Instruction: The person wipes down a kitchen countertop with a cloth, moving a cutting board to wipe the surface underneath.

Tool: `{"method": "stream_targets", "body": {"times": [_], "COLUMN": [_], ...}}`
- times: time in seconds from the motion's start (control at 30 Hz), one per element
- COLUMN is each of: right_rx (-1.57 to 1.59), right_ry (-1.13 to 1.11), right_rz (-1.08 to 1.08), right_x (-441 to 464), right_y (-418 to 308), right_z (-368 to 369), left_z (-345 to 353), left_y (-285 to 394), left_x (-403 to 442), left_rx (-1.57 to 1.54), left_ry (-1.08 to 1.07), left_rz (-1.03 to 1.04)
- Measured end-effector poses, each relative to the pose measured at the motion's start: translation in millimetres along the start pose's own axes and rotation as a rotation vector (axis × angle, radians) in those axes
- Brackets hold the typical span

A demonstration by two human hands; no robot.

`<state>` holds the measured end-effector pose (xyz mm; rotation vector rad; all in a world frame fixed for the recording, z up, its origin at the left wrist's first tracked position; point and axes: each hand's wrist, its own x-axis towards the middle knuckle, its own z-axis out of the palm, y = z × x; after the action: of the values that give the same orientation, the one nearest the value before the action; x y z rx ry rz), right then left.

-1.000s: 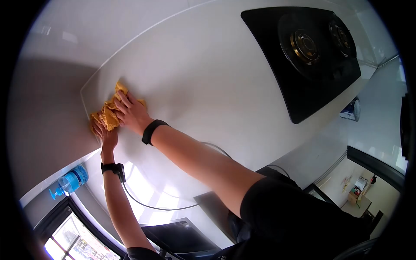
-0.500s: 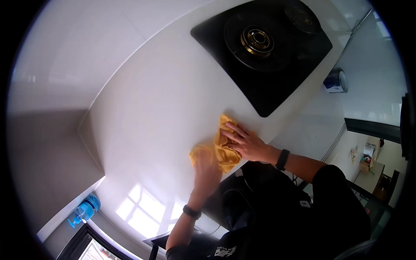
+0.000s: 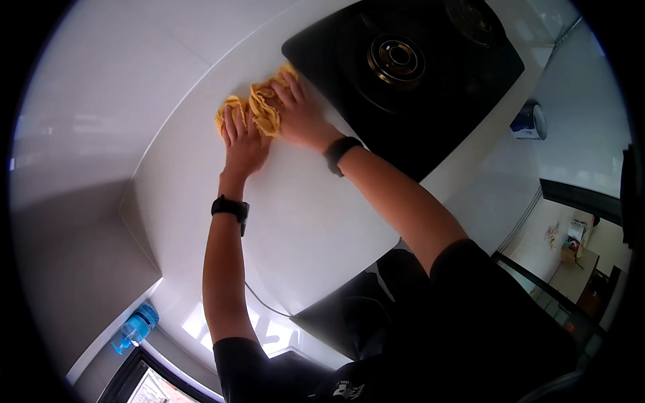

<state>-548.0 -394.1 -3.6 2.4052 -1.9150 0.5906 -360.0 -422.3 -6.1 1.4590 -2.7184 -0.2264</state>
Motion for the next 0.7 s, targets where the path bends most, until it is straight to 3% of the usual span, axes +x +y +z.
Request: {"method": "stream_targets", "body": {"times": [0.2,0.37,0.7], "right_rx": [-0.09,-0.112,0.108], "right_ry": [-0.039,0.021,0.094], "right_rz": [0.103,0.067,-0.076], "right_x": [60.2,63.0,-39.7], "right_y": [7.2,11.7,-9.1], "right_z": [26.8,36.9,11.1], "left_z": [2.5,7.2,12.2], "left_y": [-14.8,-6.1,58.1], "left_x": [50.8,50.9,-56.0], "left_rx": [0.088,0.111,0.04], "left_ry": [0.016,0.03,0.077], "left_rz": [-0.197,-0.311,-0.327]}}
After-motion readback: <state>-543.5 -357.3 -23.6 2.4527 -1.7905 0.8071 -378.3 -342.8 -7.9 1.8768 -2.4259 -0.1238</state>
